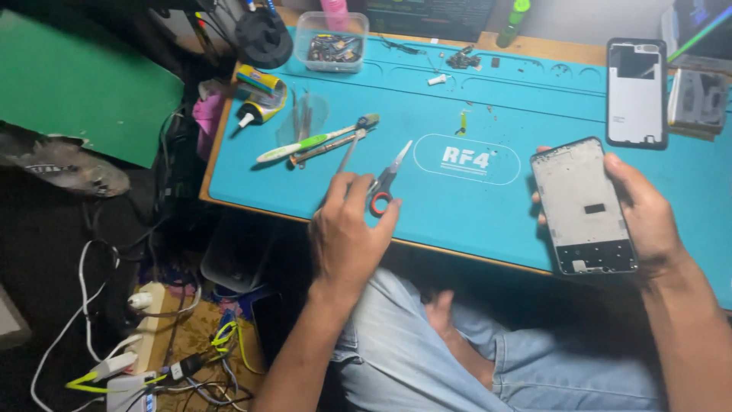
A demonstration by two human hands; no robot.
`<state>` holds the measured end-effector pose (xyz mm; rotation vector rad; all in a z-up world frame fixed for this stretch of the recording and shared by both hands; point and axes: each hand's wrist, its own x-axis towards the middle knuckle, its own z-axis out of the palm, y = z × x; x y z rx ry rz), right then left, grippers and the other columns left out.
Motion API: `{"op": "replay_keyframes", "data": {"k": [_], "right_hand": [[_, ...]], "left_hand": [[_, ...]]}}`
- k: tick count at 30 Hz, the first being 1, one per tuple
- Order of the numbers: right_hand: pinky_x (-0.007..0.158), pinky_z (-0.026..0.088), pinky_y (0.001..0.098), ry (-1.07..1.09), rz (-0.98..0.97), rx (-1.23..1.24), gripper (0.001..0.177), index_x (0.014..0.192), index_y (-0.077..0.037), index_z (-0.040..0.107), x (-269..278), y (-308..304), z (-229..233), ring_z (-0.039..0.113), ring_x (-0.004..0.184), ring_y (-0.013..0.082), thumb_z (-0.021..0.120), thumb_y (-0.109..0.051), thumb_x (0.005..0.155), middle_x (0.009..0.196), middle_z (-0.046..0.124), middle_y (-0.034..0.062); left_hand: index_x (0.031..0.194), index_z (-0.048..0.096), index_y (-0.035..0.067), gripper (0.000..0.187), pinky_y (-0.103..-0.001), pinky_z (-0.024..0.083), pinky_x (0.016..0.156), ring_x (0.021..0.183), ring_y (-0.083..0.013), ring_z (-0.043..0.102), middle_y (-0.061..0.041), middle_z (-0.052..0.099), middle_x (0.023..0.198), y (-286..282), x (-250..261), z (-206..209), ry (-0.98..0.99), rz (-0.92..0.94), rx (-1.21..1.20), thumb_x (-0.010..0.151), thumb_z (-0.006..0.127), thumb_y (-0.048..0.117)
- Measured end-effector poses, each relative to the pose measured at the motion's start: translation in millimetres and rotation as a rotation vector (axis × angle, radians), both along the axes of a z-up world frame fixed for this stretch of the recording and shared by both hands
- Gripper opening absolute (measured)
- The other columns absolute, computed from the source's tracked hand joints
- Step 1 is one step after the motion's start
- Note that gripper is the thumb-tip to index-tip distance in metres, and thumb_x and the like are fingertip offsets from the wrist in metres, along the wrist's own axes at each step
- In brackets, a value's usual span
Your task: The person cleans the back of a disassembled smartphone using a toothbrush and a metal tool. They scrub the surface and scrape along the edges to remove residue.
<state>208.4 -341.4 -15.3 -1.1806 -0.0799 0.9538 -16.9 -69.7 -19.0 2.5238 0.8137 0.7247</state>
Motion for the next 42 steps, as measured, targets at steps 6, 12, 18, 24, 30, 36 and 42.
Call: {"op": "replay_keyframes", "data": {"k": [6, 12, 18, 24, 30, 36, 42], "right_hand": [[0.109, 0.047, 0.0444, -0.065, -0.109, -0.230, 0.061, 0.159, -0.003, 0.052, -11.7, 14.9, 25.4, 0.061, 0.131, 0.0317, 0.030, -0.044, 0.118, 0.150, 0.062, 0.0139], [0.088, 0.055, 0.0389, -0.107, -0.129, -0.289, 0.049, 0.147, -0.012, 0.065, -4.4, 1.0, 4.6, 0.070, 0.107, 0.0254, 0.042, -0.048, 0.123, 0.127, 0.072, 0.0068], [0.077, 0.054, 0.0565, -0.070, -0.063, -0.173, 0.062, 0.155, -0.004, 0.060, 5.3, -3.9, -12.2, 0.068, 0.093, 0.0455, 0.039, -0.052, 0.122, 0.123, 0.070, 0.0258], [0.070, 0.064, 0.0503, 0.085, 0.068, 0.013, 0.071, 0.156, -0.006, 0.061, 5.0, -2.9, 0.4, 0.078, 0.083, 0.0405, 0.052, -0.058, 0.110, 0.112, 0.077, 0.0285], [0.071, 0.057, 0.0479, 0.132, 0.032, -0.169, 0.074, 0.152, -0.003, 0.066, 12.5, -1.8, 18.4, 0.073, 0.086, 0.0445, 0.046, -0.057, 0.105, 0.110, 0.075, 0.0316], [0.070, 0.059, 0.0483, 0.168, 0.151, -0.216, 0.065, 0.141, 0.003, 0.065, 22.3, 2.4, 33.8, 0.076, 0.098, 0.0466, 0.050, -0.050, 0.107, 0.115, 0.075, 0.0420], [0.083, 0.061, 0.0595, 0.200, 0.156, 0.195, 0.103, 0.158, 0.009, 0.051, 9.9, 8.1, 53.5, 0.071, 0.118, 0.0585, 0.041, -0.079, 0.104, 0.137, 0.065, 0.0474]], "left_hand": [[0.109, 0.074, 0.008, 0.033, -0.045, 0.057, 0.071, 0.079, -0.0316, 0.070, -0.009, 0.064, 0.101, 35.9, -0.4, 17.3, -0.268, -0.026, 0.002, 0.079, 0.085, 0.019], [0.104, 0.080, 0.009, 0.037, -0.054, 0.053, 0.064, 0.084, -0.0400, 0.071, -0.011, 0.072, 0.103, 121.3, -4.2, 16.5, -0.171, 0.184, 0.168, 0.072, 0.087, 0.026], [0.108, 0.078, 0.001, 0.056, -0.048, 0.057, 0.080, 0.090, -0.0366, 0.073, -0.015, 0.074, 0.102, 116.3, 7.2, 18.6, -0.310, 0.060, 0.149, 0.072, 0.107, 0.032], [0.105, 0.074, 0.006, 0.009, -0.041, 0.058, 0.079, 0.085, -0.0300, 0.073, -0.012, 0.076, 0.098, 3.4, 40.8, 21.8, -0.355, -0.189, -0.149, 0.104, 0.067, 0.011], [0.092, 0.080, 0.015, 0.021, -0.031, 0.057, 0.075, 0.069, -0.0128, 0.066, 0.002, 0.079, 0.087, -66.6, 87.7, 17.4, -0.223, -0.287, -0.658, 0.087, 0.084, 0.034], [0.094, 0.087, 0.013, 0.026, -0.025, 0.056, 0.090, 0.092, -0.0054, 0.075, 0.004, 0.087, 0.094, -76.4, 117.8, 25.7, -0.121, -0.315, -1.040, 0.093, 0.073, 0.035], [0.103, 0.083, 0.007, 0.024, -0.024, 0.050, 0.088, 0.090, -0.0111, 0.067, -0.001, 0.077, 0.094, -82.3, 118.9, 23.9, -0.248, -0.058, -1.531, 0.088, 0.079, 0.026]]}}
